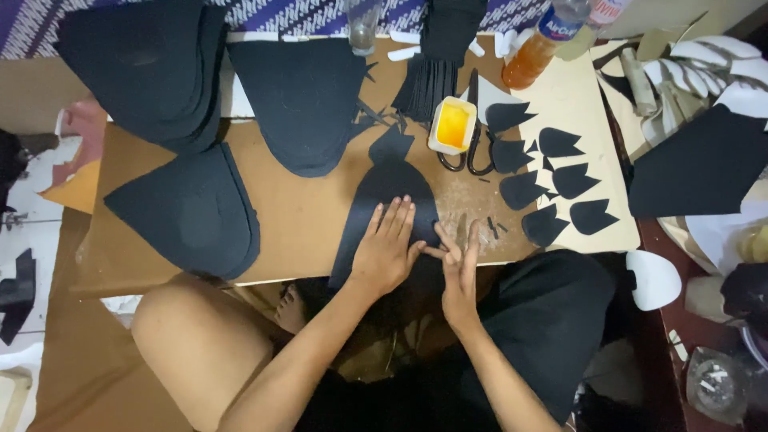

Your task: The person is crafting shoe parts by hand. They apply a yellow substance from a container onto a black foam piece, then place a smaller cutout on top and press it down. They repeat this process with multiple pieces, occasionally picking up and inspecting the finished parts.

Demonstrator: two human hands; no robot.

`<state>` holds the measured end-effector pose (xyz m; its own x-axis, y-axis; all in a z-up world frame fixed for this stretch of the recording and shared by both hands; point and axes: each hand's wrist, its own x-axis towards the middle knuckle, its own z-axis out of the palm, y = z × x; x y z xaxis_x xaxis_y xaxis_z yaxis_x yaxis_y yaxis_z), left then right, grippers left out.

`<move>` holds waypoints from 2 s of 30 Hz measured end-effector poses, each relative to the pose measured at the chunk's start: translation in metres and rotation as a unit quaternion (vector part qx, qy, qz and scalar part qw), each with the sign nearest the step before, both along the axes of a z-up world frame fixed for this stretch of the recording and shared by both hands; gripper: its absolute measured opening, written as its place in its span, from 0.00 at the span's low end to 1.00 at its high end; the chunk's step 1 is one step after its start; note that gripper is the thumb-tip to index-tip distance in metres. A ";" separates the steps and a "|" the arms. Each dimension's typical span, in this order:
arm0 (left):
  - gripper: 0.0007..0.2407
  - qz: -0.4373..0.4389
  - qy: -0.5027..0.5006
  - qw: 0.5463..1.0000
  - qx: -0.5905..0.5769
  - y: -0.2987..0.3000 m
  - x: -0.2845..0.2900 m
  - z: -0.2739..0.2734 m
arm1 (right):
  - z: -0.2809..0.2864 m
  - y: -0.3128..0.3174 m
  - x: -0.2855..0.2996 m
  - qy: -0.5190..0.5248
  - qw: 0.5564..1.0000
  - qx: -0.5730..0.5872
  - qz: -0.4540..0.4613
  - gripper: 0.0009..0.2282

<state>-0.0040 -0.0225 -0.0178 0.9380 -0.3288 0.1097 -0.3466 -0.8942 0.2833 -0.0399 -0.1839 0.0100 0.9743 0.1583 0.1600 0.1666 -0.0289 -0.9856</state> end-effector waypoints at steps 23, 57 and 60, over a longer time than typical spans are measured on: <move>0.17 0.309 0.186 0.872 -0.332 0.054 0.058 -0.036 | 0.005 0.023 0.046 0.058 0.948 -0.280 -0.139 0.46; 0.08 0.168 0.253 0.630 -0.715 0.053 -0.124 0.189 | 0.185 -0.009 -0.044 0.190 0.981 -0.037 0.002 0.18; 0.15 0.151 0.224 0.684 -0.678 0.051 -0.109 0.206 | 0.204 0.007 -0.046 0.190 0.980 -0.053 0.010 0.21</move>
<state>-0.1131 0.0284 0.1886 0.9800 0.0070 -0.1987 0.1886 0.2839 0.9401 -0.0862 -0.1765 0.2145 0.9570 0.1738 -0.2322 -0.2103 -0.1357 -0.9682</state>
